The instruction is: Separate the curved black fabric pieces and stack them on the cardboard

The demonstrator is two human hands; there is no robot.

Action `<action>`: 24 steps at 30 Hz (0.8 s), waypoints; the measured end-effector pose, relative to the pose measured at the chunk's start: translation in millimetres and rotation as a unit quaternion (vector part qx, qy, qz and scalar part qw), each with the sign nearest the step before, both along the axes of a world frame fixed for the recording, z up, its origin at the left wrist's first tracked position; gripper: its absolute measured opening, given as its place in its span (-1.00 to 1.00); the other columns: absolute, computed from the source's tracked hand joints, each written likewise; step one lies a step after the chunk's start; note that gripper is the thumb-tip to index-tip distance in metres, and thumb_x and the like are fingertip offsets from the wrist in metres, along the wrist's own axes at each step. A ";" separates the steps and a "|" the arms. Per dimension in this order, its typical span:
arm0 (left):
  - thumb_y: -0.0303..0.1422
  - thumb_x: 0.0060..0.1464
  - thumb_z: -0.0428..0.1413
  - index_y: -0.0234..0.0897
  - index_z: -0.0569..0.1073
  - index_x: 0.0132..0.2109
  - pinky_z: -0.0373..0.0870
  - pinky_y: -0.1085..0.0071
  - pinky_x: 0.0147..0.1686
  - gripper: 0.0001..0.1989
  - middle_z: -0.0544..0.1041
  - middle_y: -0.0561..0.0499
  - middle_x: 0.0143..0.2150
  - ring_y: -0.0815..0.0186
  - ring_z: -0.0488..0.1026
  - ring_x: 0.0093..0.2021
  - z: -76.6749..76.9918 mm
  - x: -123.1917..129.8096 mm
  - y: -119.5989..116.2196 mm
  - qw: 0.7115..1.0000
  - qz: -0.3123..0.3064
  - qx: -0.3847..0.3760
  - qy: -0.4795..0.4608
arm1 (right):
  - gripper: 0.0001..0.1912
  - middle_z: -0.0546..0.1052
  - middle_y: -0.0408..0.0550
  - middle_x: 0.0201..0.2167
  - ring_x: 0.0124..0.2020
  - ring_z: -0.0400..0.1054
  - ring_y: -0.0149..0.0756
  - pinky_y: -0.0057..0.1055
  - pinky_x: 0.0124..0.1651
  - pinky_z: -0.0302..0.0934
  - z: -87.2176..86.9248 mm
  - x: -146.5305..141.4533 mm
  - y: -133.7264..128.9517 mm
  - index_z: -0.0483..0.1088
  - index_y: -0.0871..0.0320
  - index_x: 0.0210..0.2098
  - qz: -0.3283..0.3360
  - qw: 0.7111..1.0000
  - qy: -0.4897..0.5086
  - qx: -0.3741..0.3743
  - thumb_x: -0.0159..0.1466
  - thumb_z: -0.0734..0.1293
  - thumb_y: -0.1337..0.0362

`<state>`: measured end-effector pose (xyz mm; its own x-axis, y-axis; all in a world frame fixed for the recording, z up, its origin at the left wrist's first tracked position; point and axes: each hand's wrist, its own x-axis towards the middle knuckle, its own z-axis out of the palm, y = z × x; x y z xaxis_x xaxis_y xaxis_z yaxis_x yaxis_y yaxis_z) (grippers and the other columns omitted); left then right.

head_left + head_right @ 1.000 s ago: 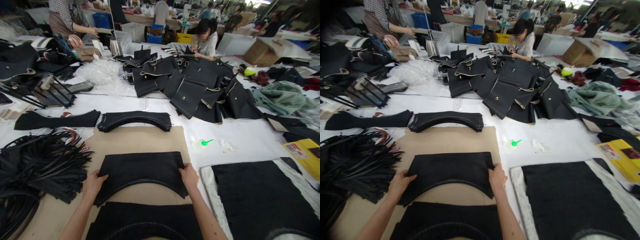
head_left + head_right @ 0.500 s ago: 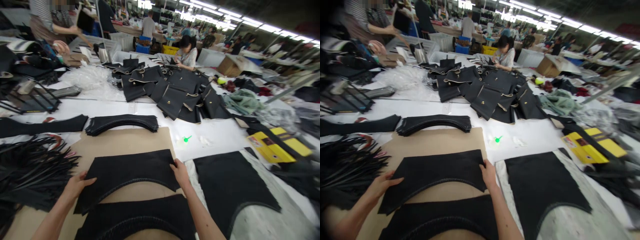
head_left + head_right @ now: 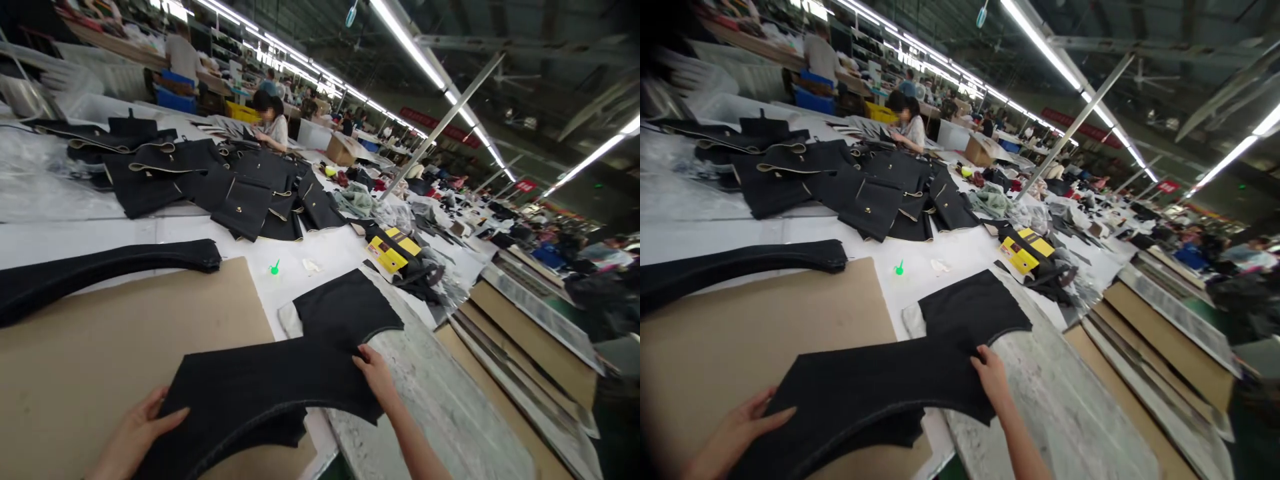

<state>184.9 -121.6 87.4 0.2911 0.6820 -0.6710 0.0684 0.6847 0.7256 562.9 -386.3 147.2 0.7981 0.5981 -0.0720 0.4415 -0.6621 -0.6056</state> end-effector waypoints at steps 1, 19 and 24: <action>-0.41 -0.53 0.41 -0.25 0.47 -0.24 0.44 0.17 0.00 -0.46 0.60 -0.03 -0.25 -0.01 0.48 -0.03 8.3 22.3 -22.4 1.000 -0.009 -0.001 -0.008 | -0.85 0.43 -0.15 -0.48 -0.37 0.31 -0.20 -0.33 -0.28 0.12 3.3 14.4 -21.4 0.25 0.08 -0.48 -0.011 1.000 -0.002 -0.006 0.06 0.19 0.14; -0.11 -0.52 0.42 -0.30 0.49 -0.16 0.51 0.20 -0.13 -0.32 0.61 -0.09 -0.22 0.02 0.53 -0.17 -19.0 306.4 -292.3 1.000 0.026 -0.010 0.001 | -0.81 0.51 -0.11 -0.38 -0.32 0.36 -0.18 -0.31 -0.22 0.15 -44.5 359.7 -190.0 0.36 0.07 -0.37 0.033 0.998 -0.033 -0.040 0.09 0.22 0.13; -0.05 -0.54 0.42 -0.26 0.49 -0.20 0.49 0.19 -0.11 -0.33 0.61 -0.08 -0.25 0.05 0.54 -0.19 -44.4 328.5 -314.9 1.000 0.020 -0.002 -0.001 | -0.83 0.51 -0.10 -0.40 -0.32 0.36 -0.19 -0.31 -0.23 0.17 -72.3 393.1 -184.8 0.34 0.08 -0.41 0.074 0.995 -0.039 -0.058 0.11 0.20 0.15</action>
